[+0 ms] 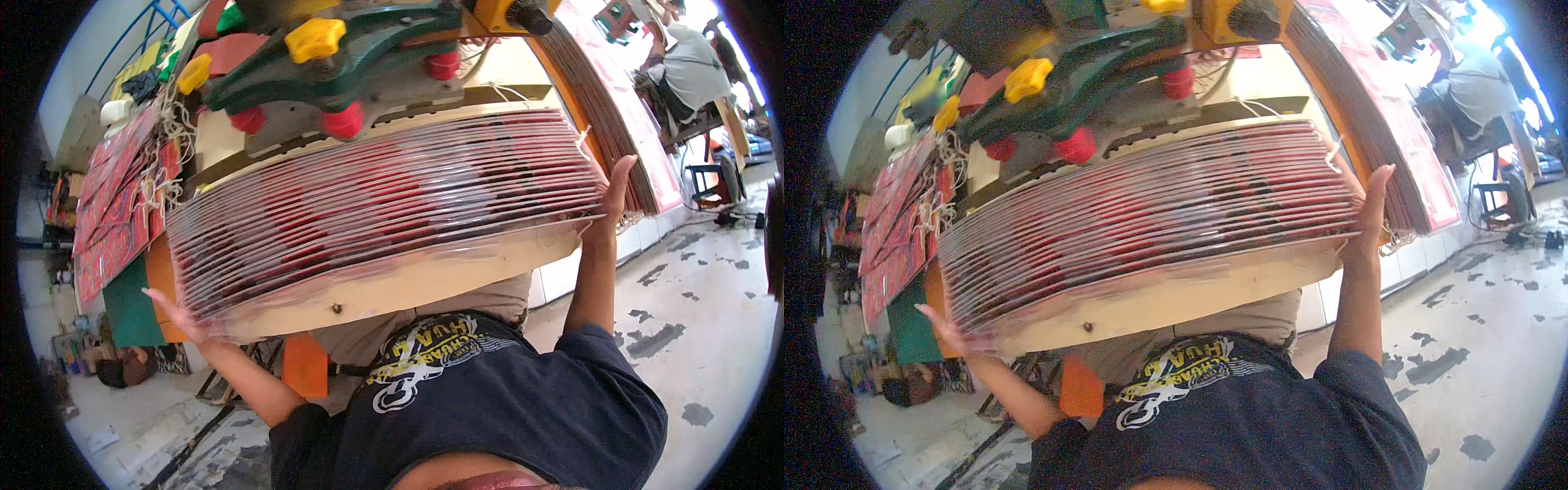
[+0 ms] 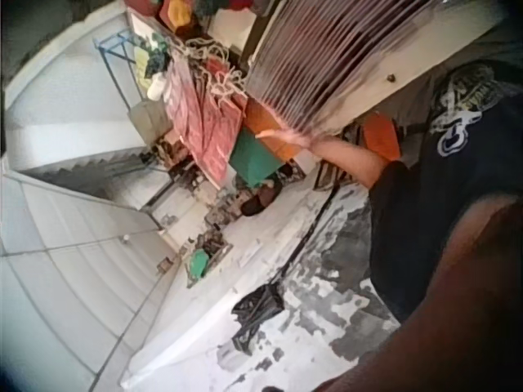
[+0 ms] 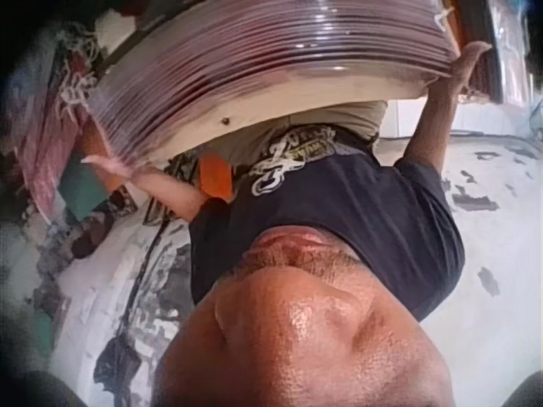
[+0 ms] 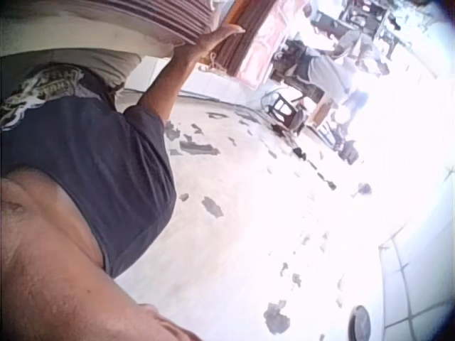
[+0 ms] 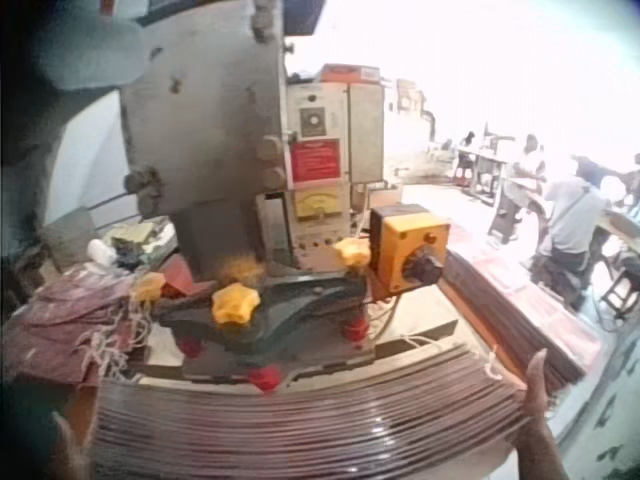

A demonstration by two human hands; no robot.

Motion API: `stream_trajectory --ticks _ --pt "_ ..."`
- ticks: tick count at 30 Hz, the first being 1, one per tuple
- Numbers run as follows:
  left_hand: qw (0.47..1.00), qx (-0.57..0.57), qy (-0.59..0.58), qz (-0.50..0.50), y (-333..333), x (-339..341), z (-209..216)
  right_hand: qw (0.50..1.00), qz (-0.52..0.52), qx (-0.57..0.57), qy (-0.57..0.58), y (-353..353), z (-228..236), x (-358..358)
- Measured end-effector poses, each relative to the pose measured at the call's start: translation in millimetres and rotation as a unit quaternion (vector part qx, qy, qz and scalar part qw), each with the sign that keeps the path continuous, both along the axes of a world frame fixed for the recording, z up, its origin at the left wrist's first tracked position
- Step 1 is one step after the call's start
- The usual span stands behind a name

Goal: The person organizes and stacks red paper bags or wrappers at a processing machine, flipping through them by hand and checking the alignment before gathering them into a bundle.

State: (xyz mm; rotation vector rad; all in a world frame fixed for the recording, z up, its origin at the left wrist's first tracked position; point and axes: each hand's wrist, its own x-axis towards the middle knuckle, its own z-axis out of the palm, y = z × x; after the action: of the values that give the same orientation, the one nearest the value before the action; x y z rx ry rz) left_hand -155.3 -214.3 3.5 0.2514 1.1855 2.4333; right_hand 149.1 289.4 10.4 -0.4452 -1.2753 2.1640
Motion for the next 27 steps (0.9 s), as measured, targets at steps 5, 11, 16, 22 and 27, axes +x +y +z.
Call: stream_trajectory --ticks 5,11,16,22,27 --pt "0.999 -0.024 -0.022 0.039 2.7 0.6 -2.3 0.999 -0.021 0.000 -0.037 2.5 -0.7 3.6" --pt "1.000 -0.015 -0.024 0.009 -1.3 0.2 -0.5 0.998 -0.027 0.000 -0.056 -2.1 8.4 -2.4" --pt "0.998 0.021 0.012 -0.063 14.3 0.6 6.7 0.994 -0.084 0.010 -0.065 -1.6 3.4 -18.3" --pt "0.995 -0.047 -0.047 0.080 35.6 0.6 20.0 0.995 -0.077 -0.005 -0.066 -11.6 14.7 -17.9" --pt "0.988 -0.109 -0.037 0.104 32.0 -9.6 12.3 0.994 -0.065 0.001 -0.088 -8.8 13.8 -13.3"
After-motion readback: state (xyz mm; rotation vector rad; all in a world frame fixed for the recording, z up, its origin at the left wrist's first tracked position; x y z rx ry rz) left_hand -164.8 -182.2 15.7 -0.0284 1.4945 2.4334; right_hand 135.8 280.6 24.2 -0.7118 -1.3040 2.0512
